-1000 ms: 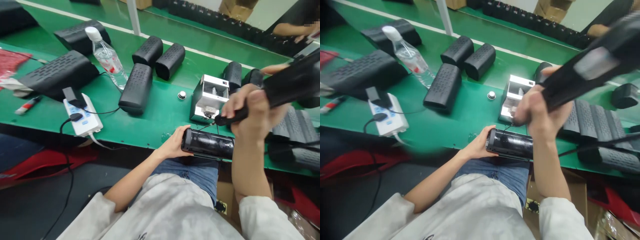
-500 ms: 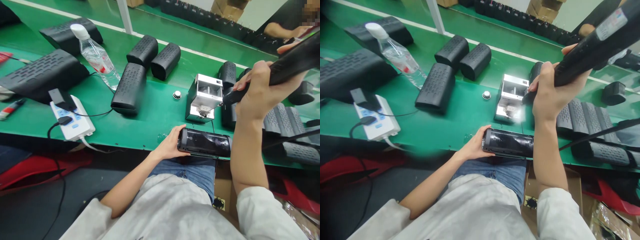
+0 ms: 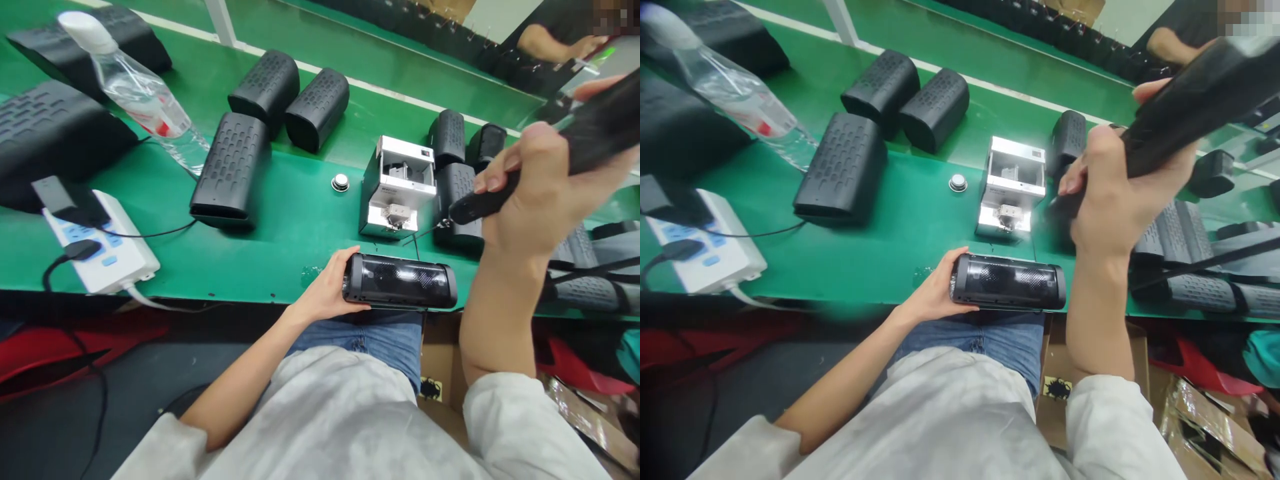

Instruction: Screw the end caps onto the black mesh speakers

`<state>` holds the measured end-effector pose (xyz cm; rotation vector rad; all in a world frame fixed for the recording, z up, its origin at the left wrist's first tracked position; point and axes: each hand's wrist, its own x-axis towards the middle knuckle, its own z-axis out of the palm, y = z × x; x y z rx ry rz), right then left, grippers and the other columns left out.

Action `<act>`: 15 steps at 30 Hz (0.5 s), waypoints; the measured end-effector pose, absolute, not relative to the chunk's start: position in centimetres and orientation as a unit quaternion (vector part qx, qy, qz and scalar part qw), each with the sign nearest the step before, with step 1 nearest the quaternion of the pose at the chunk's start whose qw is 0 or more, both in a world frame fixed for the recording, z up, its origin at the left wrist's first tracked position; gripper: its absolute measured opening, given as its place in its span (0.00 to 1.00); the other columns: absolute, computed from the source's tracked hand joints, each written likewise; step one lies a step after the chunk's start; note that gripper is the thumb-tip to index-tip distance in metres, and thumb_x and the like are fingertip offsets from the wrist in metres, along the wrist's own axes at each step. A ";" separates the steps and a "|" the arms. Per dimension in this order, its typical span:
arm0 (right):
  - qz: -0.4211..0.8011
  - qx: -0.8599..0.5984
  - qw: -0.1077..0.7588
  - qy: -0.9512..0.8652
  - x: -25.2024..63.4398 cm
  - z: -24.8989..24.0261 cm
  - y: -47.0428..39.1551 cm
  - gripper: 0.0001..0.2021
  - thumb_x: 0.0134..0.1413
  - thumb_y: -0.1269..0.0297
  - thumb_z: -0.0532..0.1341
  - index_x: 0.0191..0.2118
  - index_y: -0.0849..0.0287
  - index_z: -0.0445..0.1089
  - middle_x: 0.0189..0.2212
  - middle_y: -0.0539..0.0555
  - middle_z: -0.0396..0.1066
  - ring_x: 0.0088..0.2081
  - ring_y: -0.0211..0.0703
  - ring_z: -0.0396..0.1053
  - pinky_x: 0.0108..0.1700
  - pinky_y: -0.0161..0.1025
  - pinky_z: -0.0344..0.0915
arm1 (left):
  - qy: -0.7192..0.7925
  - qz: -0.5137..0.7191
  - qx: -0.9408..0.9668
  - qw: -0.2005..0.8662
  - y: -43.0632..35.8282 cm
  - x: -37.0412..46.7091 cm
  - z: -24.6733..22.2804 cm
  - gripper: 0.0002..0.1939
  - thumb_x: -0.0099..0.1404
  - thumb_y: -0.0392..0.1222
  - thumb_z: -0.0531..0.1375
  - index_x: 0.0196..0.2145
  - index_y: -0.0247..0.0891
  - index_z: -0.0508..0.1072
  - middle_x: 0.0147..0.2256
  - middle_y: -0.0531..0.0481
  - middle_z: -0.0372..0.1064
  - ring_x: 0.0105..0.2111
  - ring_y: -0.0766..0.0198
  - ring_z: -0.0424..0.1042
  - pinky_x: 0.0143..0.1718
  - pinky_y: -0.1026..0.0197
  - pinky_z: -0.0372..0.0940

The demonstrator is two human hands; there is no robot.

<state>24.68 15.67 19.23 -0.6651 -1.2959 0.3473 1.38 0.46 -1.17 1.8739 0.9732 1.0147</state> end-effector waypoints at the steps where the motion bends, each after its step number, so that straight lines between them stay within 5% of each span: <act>1: 0.157 -0.274 0.744 -0.589 25.2 19.7 15.1 0.18 0.54 0.68 0.62 0.52 0.55 0.69 0.23 0.38 0.59 0.16 0.32 0.54 0.17 0.32 0.52 | 0.382 0.399 0.738 0.387 0.5 1.3 -1.2 0.67 0.62 0.58 0.82 0.83 0.48 0.45 0.75 0.29 0.59 0.75 0.29 0.67 0.76 0.26 0.67; 7: 0.158 -0.285 0.761 -0.562 27.4 21.5 12.3 0.17 0.50 0.72 0.64 0.46 0.54 0.80 0.19 0.39 0.57 0.15 0.30 0.51 0.16 0.30 0.57 | 0.381 0.392 0.747 0.378 0.5 1.1 -1.1 0.66 0.63 0.59 0.81 0.83 0.49 0.45 0.75 0.29 0.59 0.75 0.30 0.67 0.76 0.25 0.67; 15: 0.177 -0.304 0.730 -0.586 29.0 21.2 11.4 0.22 0.48 0.73 0.63 0.49 0.49 0.81 0.19 0.39 0.60 0.16 0.32 0.55 0.15 0.33 0.58 | 0.387 0.394 0.744 0.377 0.5 1.1 -1.0 0.65 0.63 0.58 0.81 0.82 0.49 0.46 0.74 0.30 0.61 0.74 0.29 0.68 0.75 0.25 0.69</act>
